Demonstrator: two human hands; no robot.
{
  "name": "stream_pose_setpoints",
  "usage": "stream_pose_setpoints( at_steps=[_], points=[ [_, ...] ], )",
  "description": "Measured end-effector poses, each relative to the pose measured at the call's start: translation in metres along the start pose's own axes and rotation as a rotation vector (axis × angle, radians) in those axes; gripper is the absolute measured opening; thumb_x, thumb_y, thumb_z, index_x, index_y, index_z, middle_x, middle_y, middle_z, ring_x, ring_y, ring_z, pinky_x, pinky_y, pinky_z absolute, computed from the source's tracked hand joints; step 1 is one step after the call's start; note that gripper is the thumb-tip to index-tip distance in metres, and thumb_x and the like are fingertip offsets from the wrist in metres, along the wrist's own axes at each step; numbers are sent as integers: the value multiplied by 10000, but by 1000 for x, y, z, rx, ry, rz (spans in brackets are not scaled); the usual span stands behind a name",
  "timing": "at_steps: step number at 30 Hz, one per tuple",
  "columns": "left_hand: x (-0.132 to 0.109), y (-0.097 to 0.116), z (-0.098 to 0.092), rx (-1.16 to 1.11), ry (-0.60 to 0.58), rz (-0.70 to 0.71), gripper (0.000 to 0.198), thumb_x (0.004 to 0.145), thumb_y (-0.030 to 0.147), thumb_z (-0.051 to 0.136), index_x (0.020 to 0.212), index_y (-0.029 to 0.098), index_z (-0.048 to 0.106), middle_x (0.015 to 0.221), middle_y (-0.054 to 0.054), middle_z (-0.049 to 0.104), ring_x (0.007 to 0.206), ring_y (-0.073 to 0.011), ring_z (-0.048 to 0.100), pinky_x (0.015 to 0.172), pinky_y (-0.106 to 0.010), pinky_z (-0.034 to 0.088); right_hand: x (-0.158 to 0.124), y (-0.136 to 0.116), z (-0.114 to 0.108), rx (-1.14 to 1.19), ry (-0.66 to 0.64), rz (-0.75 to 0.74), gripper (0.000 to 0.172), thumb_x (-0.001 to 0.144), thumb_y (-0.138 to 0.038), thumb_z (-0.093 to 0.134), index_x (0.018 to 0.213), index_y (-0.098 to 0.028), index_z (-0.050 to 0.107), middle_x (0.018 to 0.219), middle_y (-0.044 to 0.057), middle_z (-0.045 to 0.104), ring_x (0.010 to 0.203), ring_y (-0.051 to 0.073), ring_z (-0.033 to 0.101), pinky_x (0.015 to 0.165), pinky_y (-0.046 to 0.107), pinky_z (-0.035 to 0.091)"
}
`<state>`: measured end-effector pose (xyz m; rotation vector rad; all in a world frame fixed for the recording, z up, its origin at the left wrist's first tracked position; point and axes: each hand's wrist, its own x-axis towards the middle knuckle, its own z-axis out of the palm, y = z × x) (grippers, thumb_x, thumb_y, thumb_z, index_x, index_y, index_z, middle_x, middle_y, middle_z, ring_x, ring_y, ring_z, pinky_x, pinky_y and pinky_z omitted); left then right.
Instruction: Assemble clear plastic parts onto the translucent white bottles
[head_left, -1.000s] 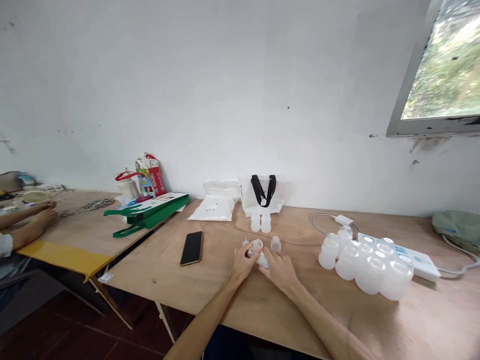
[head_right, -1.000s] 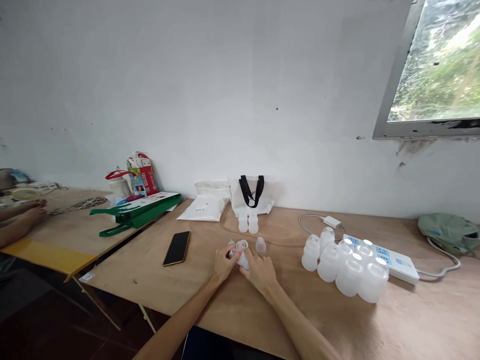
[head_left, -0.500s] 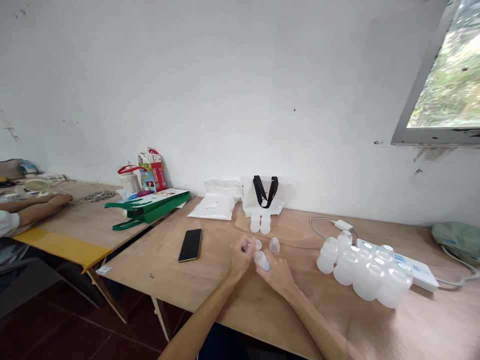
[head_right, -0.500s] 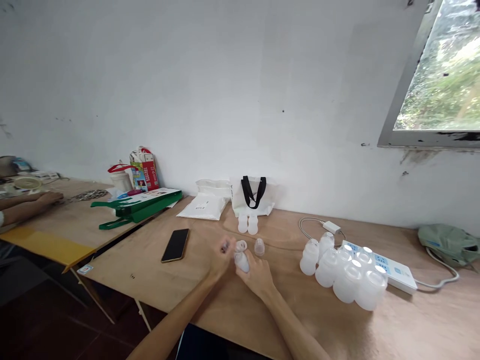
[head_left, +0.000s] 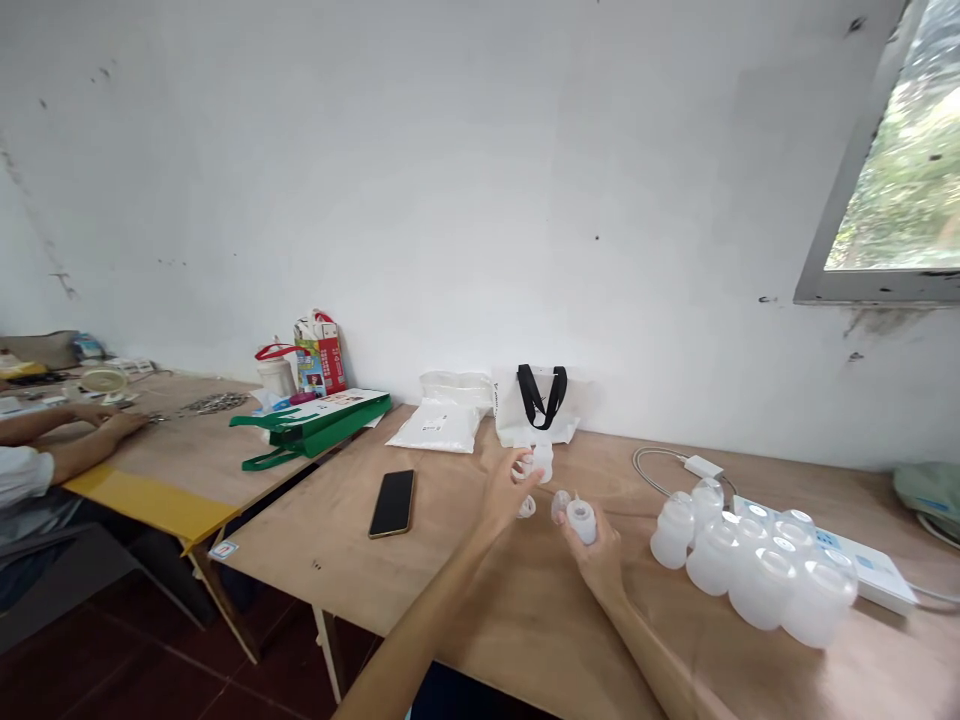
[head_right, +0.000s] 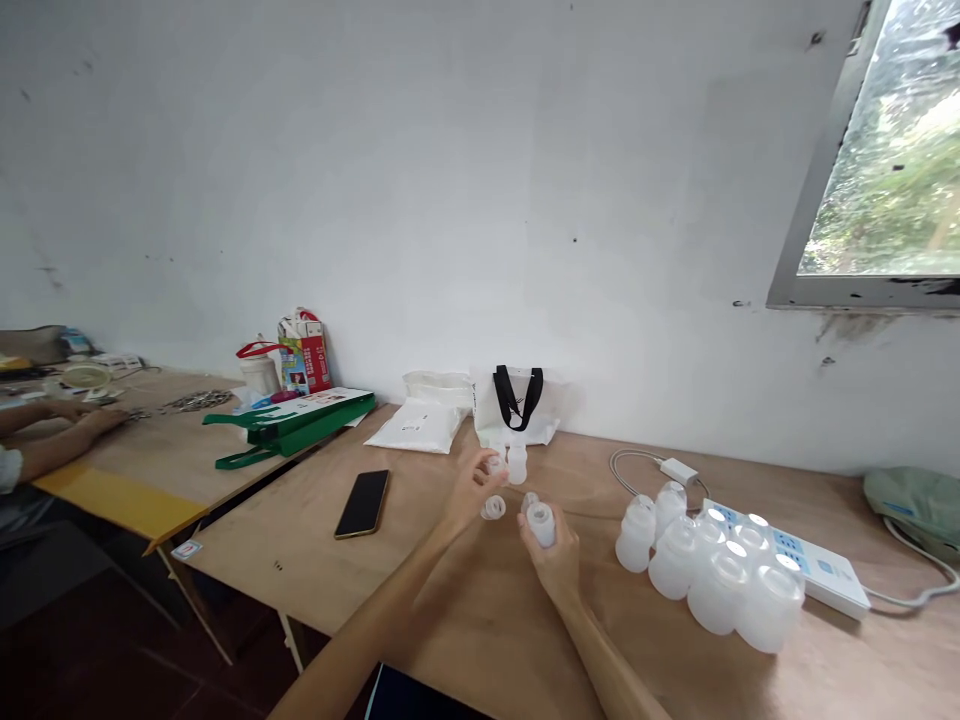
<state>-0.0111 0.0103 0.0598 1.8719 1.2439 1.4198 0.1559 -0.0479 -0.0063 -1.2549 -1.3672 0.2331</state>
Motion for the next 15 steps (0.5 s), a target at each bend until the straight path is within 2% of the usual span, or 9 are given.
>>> stream_pose_setpoints(
  at_steps=[4, 6, 8, 11, 13, 15],
  points=[
    [-9, -5, 41, 45, -217, 107, 337, 903, 331, 676, 1221, 227, 720, 1230, -110, 738, 1140, -313, 654, 1059, -454, 481, 7, 3, -11, -12, 126, 35, 545, 835, -759, 588, 869, -216, 617, 716, 60, 717, 632, 221, 643, 627, 309, 506],
    [-17, -11, 51, 71, -298, 110, 366, 895, 306, 677, 1251, 228, 715, 1280, -131, 726, 1222, -362, 630, 1106, -520, 444, 10, 3, -12, -22, 122, 46, 574, 823, -792, 573, 850, -220, 610, 699, 56, 711, 616, 218, 638, 615, 308, 502],
    [-24, -18, 55, 106, -337, 96, 491, 896, 299, 664, 1377, 204, 640, 1395, -180, 660, 1324, -409, 568, 1136, -584, 406, 11, 4, -11, -28, 102, 65, 606, 810, -822, 556, 842, -220, 614, 690, 56, 707, 611, 218, 639, 609, 309, 502],
    [-32, -26, 53, 117, -279, 129, 632, 929, 330, 616, 1528, 187, 473, 1528, -203, 539, 1425, -392, 479, 1198, -586, 350, 11, 7, -6, -23, 72, 98, 599, 800, -815, 568, 840, -219, 623, 712, 61, 717, 637, 224, 649, 624, 312, 507],
    [-34, -27, 49, 74, -182, 177, 560, 986, 336, 520, 1525, 201, 453, 1519, -175, 545, 1423, -338, 484, 1215, -547, 351, 12, 9, -4, -6, 62, 129, 557, 799, -772, 597, 852, -219, 627, 734, 60, 726, 663, 230, 655, 645, 318, 513],
    [-37, -24, 45, -6, -98, 197, 457, 1039, 336, 408, 1469, 212, 501, 1434, -146, 609, 1348, -297, 549, 1186, -505, 399, 12, 11, -3, 18, 21, 166, 506, 814, -716, 605, 886, -215, 637, 737, 50, 727, 674, 235, 656, 657, 326, 519]
  ],
)
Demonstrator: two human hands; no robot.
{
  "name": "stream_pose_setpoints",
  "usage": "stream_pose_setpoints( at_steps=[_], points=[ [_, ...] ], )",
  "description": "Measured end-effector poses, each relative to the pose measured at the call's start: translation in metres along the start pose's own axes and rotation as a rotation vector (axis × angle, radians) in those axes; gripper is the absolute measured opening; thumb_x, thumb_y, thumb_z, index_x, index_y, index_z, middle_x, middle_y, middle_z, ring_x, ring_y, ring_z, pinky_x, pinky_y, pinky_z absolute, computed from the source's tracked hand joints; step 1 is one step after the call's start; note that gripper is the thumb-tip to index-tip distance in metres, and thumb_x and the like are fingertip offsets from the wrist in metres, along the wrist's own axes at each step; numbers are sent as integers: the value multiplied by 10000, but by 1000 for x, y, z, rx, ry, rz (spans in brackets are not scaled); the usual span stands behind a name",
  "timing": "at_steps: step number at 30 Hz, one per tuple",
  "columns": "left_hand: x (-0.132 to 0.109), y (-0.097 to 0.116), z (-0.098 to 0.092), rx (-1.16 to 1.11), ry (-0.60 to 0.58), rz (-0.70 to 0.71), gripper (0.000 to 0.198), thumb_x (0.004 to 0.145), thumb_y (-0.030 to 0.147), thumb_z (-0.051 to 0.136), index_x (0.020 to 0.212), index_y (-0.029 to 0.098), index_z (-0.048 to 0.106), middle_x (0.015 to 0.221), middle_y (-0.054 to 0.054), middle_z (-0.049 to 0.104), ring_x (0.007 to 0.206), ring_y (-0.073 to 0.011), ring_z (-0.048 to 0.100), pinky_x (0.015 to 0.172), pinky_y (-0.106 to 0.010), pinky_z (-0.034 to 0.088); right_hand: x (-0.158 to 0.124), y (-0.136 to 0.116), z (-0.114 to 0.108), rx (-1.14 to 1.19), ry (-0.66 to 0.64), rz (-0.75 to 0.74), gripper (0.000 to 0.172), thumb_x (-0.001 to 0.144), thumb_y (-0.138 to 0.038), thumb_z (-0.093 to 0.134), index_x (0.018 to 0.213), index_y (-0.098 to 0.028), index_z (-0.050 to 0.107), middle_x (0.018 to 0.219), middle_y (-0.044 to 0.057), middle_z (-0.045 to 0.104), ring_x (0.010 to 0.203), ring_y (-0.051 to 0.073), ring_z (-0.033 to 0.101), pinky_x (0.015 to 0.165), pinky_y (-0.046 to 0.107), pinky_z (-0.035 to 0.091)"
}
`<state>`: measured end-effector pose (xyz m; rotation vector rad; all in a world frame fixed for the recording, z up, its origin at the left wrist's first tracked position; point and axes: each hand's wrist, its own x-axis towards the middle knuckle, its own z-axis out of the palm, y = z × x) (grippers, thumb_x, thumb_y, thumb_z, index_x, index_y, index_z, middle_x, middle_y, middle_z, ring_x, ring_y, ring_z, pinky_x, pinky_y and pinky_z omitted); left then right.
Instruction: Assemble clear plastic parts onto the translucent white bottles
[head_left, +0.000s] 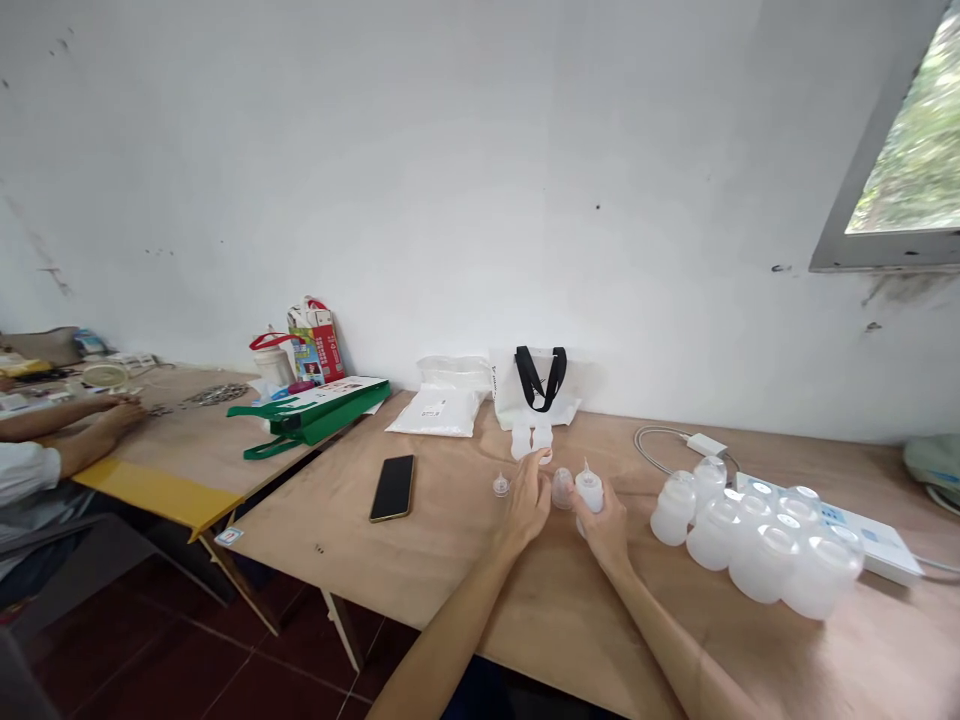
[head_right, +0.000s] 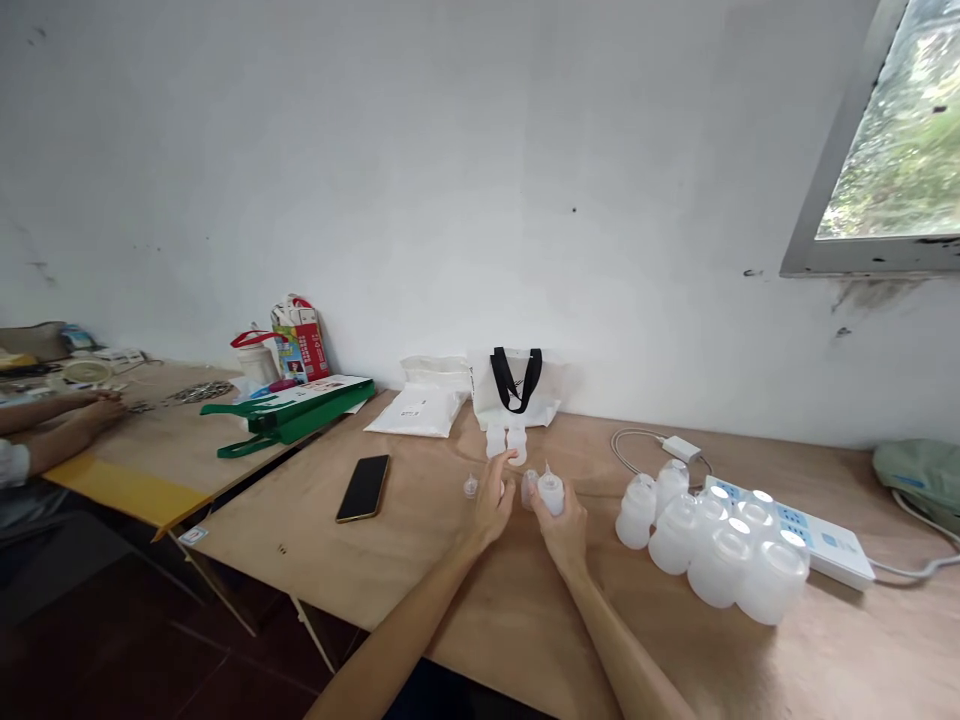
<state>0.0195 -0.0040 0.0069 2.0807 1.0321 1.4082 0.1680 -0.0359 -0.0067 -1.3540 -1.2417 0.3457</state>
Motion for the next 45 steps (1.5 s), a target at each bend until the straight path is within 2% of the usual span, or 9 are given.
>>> stream_pose_setpoints(
  at_steps=[7, 13, 16, 19, 23, 29, 35, 41, 45],
  points=[
    [-6, 19, -11, -131, -193, 50, 430, 1045, 428, 445, 1404, 265, 617, 1354, -102, 675, 1272, -308, 600, 1135, -445, 455, -5, 0, 6, 146, -363, 19, 400, 789, -472, 573, 1054, -183, 652, 736, 19, 724, 608, 214, 660, 611, 325, 543],
    [-3, 20, -15, -273, -257, 15, 390, 1021, 458, 513, 1282, 249, 714, 1243, -94, 733, 1209, -308, 634, 1102, -454, 468, -1, -5, 4, 281, -559, 166, 359, 761, -562, 606, 836, -211, 594, 556, -6, 646, 469, 209, 628, 496, 321, 511],
    [-2, 15, -10, -212, -125, -47, 366, 971, 506, 600, 1145, 239, 780, 1185, -90, 750, 1133, -298, 656, 1061, -449, 483, 4, -4, 0, 102, -499, 115, 374, 800, -503, 579, 972, -180, 658, 626, 14, 699, 535, 224, 672, 549, 318, 515],
    [-1, 10, -3, -165, -31, -114, 356, 905, 537, 690, 1068, 239, 796, 1094, -83, 764, 1053, -271, 661, 985, -413, 511, 5, -4, -2, -305, -381, -39, 383, 858, -411, 574, 1153, -196, 691, 869, 74, 793, 761, 265, 751, 682, 323, 509],
    [-1, 10, 0, -67, 71, -160, 361, 849, 565, 740, 943, 219, 778, 956, -70, 742, 918, -246, 623, 913, -401, 515, -1, -7, 0, -648, -392, -97, 350, 932, -395, 578, 1210, -215, 693, 917, 93, 810, 815, 282, 763, 690, 302, 451],
    [-1, 16, -7, -212, -149, -27, 440, 1046, 505, 433, 1085, 211, 758, 1123, -77, 701, 1055, -254, 630, 960, -374, 497, -1, -9, 1, -522, -354, -103, 389, 977, -394, 520, 1314, -242, 641, 1023, 70, 807, 883, 276, 760, 685, 294, 440],
    [0, 0, -2, -12, -14, -205, 460, 949, 624, 548, 789, 204, 648, 766, -31, 644, 760, -216, 590, 792, -367, 491, -5, -17, 0, -723, -376, -130, 403, 988, -404, 553, 1352, -239, 609, 961, 77, 813, 852, 289, 774, 668, 298, 424],
    [-2, 9, -11, -174, -164, -37, 429, 1043, 509, 430, 1105, 204, 725, 1179, -96, 724, 1085, -260, 641, 973, -380, 489, -4, -25, -4, -735, -385, -87, 361, 1000, -381, 550, 1321, -230, 617, 946, 68, 818, 873, 278, 782, 654, 291, 406],
    [1, 3, -10, -66, -163, -52, 449, 1040, 536, 430, 994, 210, 735, 1045, -69, 744, 1012, -236, 649, 928, -351, 499, -3, -25, -7, -815, -409, -132, 375, 960, -358, 598, 1318, -247, 617, 993, 76, 818, 905, 278, 782, 672, 286, 415]
  ],
)
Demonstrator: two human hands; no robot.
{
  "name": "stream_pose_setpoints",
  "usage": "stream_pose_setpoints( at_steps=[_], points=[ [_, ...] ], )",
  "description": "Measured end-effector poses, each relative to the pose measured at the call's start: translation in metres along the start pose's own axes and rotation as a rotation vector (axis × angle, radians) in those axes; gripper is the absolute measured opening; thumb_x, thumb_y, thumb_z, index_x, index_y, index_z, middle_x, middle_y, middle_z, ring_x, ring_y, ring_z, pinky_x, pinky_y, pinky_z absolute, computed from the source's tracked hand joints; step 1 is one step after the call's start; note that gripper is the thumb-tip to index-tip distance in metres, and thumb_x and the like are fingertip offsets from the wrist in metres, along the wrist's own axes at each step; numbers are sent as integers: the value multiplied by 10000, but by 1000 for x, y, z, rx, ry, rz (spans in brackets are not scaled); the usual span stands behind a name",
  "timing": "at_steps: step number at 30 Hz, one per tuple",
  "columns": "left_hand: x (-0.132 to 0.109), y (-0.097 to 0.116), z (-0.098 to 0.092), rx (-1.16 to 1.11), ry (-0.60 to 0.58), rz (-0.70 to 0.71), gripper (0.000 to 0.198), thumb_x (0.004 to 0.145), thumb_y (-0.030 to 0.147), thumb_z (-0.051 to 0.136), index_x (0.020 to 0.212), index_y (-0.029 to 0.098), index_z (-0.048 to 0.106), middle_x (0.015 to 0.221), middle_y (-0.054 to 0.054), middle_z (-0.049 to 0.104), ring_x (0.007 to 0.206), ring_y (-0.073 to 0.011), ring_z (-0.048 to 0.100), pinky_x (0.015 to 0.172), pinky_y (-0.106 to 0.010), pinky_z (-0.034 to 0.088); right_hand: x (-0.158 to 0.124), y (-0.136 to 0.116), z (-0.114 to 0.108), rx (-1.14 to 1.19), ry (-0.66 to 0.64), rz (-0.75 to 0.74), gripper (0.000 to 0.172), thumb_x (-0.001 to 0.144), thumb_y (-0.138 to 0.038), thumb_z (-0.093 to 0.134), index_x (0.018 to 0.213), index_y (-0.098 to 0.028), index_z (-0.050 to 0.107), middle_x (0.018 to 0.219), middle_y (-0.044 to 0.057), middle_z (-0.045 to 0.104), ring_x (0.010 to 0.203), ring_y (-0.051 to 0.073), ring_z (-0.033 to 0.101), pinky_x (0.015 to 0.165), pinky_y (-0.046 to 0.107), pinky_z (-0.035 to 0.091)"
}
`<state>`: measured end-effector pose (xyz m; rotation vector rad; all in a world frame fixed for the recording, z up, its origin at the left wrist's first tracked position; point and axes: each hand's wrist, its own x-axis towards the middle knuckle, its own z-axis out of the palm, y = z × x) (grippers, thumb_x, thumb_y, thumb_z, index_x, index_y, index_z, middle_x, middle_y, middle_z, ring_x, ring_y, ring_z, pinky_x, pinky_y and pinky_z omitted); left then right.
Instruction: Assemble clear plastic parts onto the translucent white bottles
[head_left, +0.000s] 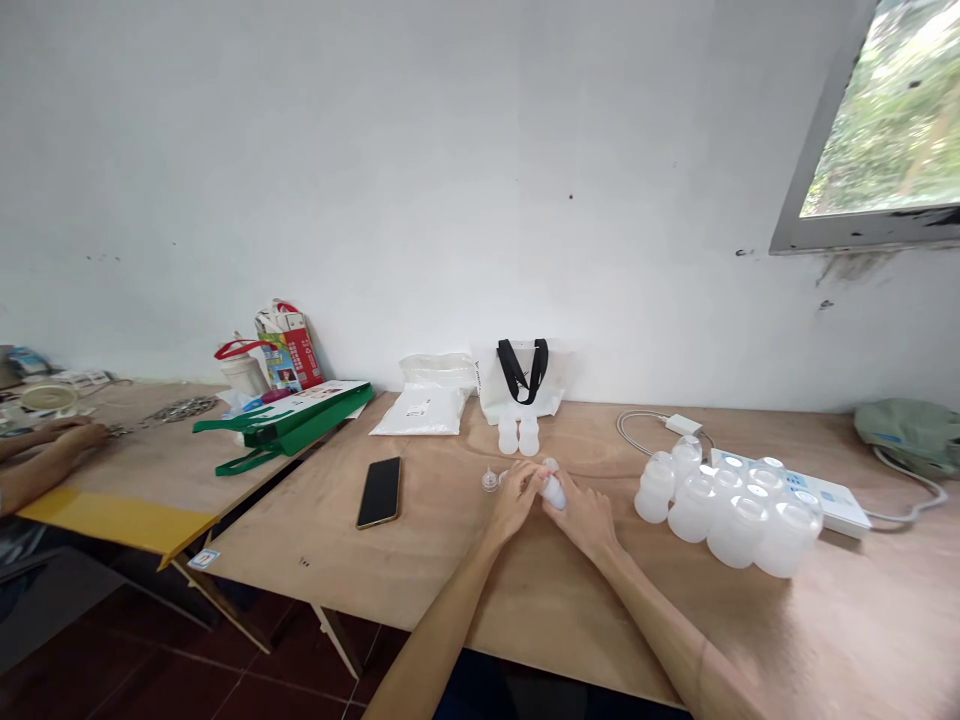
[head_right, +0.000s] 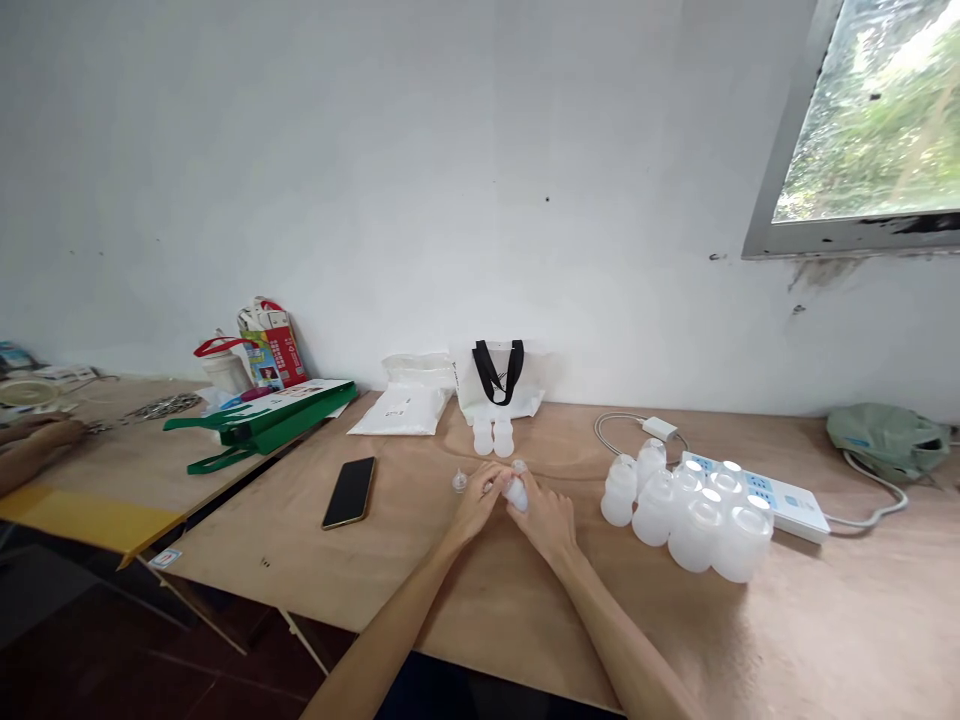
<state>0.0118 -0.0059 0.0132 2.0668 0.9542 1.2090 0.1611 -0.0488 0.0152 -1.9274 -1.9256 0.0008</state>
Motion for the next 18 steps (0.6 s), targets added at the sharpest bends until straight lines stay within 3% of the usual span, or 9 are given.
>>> stream_pose_setpoints(
  at_steps=[5, 7, 11, 14, 18],
  points=[
    [-2, -16, 2, 143, 83, -95, 569, 1059, 574, 332, 752, 211, 645, 774, -39, 688, 760, -201, 614, 788, -334, 486, 4, 2, 2, -46, 48, 5, 349, 971, -337, 595, 1309, -253, 615, 1134, 93, 798, 954, 255, 774, 700, 281, 438],
    [-4, -14, 1, 134, 88, -102, 540, 1061, 574, 335, 829, 222, 673, 810, -33, 703, 777, -200, 625, 795, -330, 489, 6, 5, 1, -38, 47, 17, 307, 986, -357, 580, 1268, -245, 628, 1124, 95, 798, 951, 255, 774, 690, 282, 434],
    [-6, -2, 0, -4, 21, -51, 404, 1037, 533, 451, 1221, 259, 684, 1118, -45, 752, 949, -213, 662, 888, -342, 514, 6, 11, -2, -5, -5, -26, 271, 978, -348, 586, 1217, -233, 642, 1044, 79, 811, 925, 271, 776, 674, 290, 418],
    [-5, 3, -2, -72, -30, -5, 413, 1033, 505, 464, 1240, 242, 706, 1240, -67, 735, 1027, -226, 662, 955, -358, 517, 7, 11, -2, 32, -6, -46, 322, 975, -354, 581, 1275, -244, 618, 1024, 64, 815, 918, 276, 776, 667, 289, 407],
    [-3, -2, -2, -52, 6, -34, 370, 1015, 501, 511, 1211, 250, 699, 1138, -42, 758, 939, -205, 666, 904, -341, 531, 9, 13, 0, 45, -7, -40, 295, 973, -366, 571, 1232, -241, 632, 1030, 65, 818, 916, 278, 778, 654, 283, 389]
  ],
)
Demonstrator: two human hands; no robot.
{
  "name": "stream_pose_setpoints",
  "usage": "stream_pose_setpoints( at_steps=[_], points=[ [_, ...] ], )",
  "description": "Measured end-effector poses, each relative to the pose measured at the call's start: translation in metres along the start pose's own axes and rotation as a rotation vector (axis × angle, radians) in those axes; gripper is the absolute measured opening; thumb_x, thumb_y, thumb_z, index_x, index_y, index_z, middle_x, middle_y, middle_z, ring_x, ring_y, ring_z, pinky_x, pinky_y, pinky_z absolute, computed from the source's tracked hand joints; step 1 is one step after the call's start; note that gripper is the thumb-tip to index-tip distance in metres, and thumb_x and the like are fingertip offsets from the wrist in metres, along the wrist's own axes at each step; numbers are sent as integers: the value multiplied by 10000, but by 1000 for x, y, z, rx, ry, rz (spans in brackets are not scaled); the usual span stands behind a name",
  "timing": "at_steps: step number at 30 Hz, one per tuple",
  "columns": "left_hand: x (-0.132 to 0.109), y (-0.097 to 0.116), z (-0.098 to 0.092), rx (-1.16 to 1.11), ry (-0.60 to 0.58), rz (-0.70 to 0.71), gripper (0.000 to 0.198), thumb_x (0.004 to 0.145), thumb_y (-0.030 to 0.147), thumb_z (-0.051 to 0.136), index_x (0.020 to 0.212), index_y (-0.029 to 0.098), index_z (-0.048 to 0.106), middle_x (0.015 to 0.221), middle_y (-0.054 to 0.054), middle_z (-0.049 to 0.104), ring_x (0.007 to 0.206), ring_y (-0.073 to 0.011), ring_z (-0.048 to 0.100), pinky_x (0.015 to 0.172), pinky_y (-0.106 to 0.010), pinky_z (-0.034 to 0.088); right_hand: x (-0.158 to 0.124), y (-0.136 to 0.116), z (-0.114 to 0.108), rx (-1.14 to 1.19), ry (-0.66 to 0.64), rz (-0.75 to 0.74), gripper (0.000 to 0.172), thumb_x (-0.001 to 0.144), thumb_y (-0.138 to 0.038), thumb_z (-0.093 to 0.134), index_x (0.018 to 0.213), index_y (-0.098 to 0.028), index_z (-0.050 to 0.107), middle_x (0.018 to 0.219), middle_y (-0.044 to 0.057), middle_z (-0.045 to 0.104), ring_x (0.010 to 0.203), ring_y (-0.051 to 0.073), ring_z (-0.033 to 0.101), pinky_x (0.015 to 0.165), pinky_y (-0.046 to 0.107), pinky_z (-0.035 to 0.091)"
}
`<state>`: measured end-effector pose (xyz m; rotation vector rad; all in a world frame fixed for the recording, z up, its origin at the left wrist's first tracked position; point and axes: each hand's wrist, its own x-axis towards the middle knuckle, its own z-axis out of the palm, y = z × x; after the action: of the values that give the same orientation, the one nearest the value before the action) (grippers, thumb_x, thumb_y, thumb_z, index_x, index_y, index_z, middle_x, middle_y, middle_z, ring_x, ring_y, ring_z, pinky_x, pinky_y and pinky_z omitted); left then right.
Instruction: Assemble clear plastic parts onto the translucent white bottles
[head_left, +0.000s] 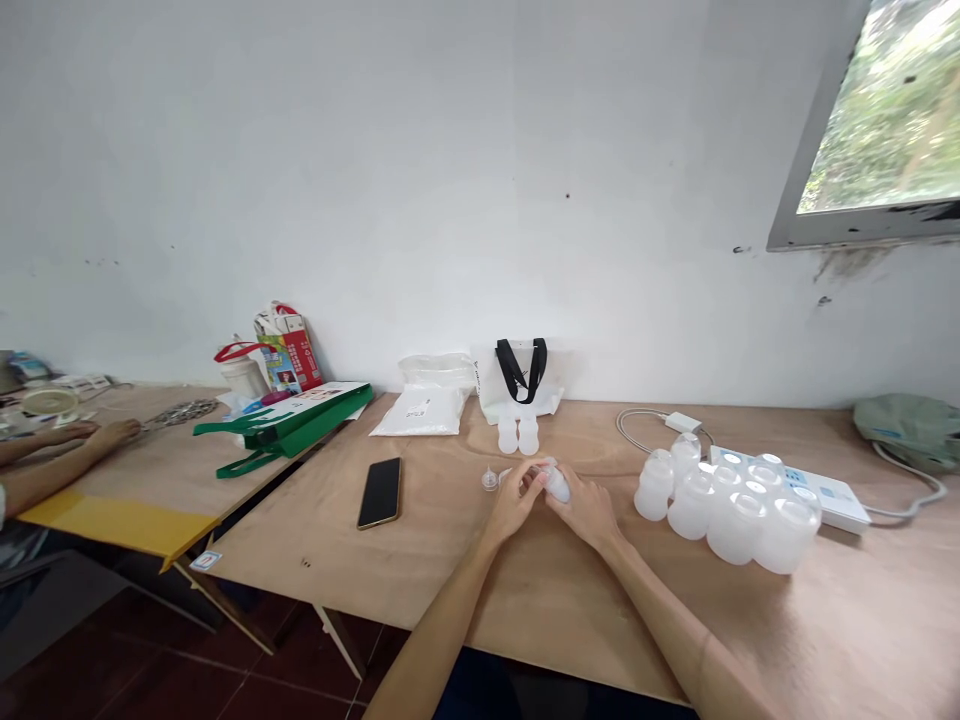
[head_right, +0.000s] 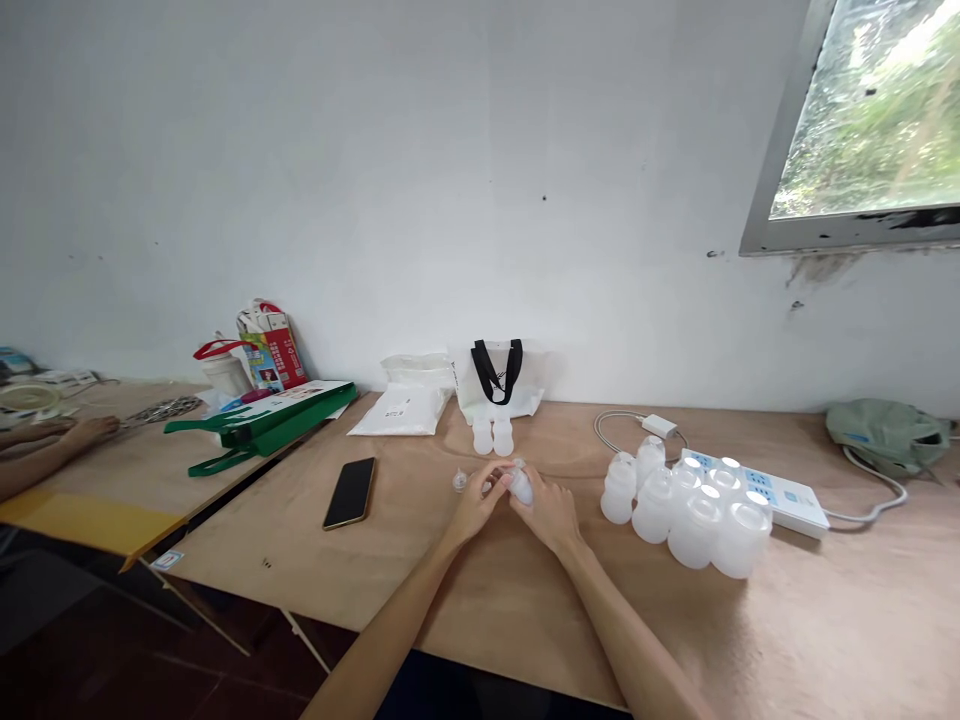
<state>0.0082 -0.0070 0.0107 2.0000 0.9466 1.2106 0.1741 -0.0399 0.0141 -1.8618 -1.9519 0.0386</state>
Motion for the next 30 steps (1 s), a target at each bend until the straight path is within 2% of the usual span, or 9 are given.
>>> stream_pose_setpoints(
  at_steps=[4, 9, 13, 15, 17, 20, 23, 26, 30],
  points=[
    [0, -8, -1, 135, -13, -41, 312, 1007, 511, 534, 1151, 272, 675, 1026, -5, 748, 858, -185, 643, 823, -309, 522, 1, 7, -1, -32, -10, -33, 310, 983, -384, 560, 1248, -238, 626, 1023, 82, 819, 918, 272, 779, 668, 281, 401],
    [-2, -11, -4, 249, -67, 20, 275, 1039, 462, 487, 1076, 264, 675, 983, -10, 727, 904, -200, 648, 889, -333, 508, 2, 12, -3, -104, -41, -100, 307, 967, -348, 595, 1256, -247, 623, 1122, 87, 804, 958, 261, 777, 691, 276, 425],
    [-2, -10, 2, 227, -19, 27, 254, 1050, 388, 443, 1017, 244, 649, 992, -30, 729, 938, -209, 664, 912, -359, 524, 3, 12, -3, -154, -43, -129, 288, 983, -353, 586, 1246, -241, 622, 1199, 83, 783, 989, 260, 772, 690, 278, 430],
    [-1, -10, 7, 148, 3, -13, 250, 1045, 388, 438, 992, 241, 634, 943, -27, 726, 893, -203, 676, 842, -344, 559, 3, 12, -3, -169, -42, -127, 292, 997, -370, 576, 1254, -238, 617, 1193, 87, 785, 991, 255, 771, 693, 277, 433],
    [1, -11, 11, 16, 0, -85, 253, 1027, 426, 461, 975, 238, 623, 886, -22, 712, 822, -196, 686, 683, -300, 580, 3, 12, -3, -173, -39, -124, 307, 1000, -379, 578, 1273, -242, 607, 1199, 90, 782, 1001, 251, 769, 700, 275, 437],
    [2, -11, 15, -77, -8, -171, 266, 1013, 460, 476, 987, 234, 612, 863, -22, 698, 770, -194, 690, 528, -253, 545, 3, 8, -4, -203, -37, -101, 299, 1000, -381, 583, 1263, -242, 614, 1177, 93, 782, 1001, 255, 765, 698, 279, 443],
    [0, -10, 16, 88, 96, -134, 223, 1036, 398, 452, 975, 238, 595, 897, -29, 710, 831, -197, 694, 689, -303, 584, 0, 1, -4, -247, -9, -90, 295, 1002, -353, 579, 1277, -252, 615, 1194, 99, 764, 1025, 255, 753, 683, 278, 446],
    [-2, -6, 15, 261, 156, -38, 222, 1057, 353, 418, 966, 240, 585, 989, -55, 721, 953, -216, 690, 899, -384, 558, -4, -7, -3, -255, 29, -91, 341, 989, -307, 589, 1327, -263, 594, 1201, 97, 755, 1058, 253, 741, 683, 276, 447],
    [-3, -3, 12, 140, 131, -46, 211, 1050, 378, 441, 983, 250, 594, 1021, -48, 735, 975, -211, 700, 912, -383, 561, -6, -11, -1, -168, 18, -2, 337, 987, -340, 577, 1313, -261, 604, 1132, 83, 785, 956, 263, 766, 687, 293, 444]
  ],
)
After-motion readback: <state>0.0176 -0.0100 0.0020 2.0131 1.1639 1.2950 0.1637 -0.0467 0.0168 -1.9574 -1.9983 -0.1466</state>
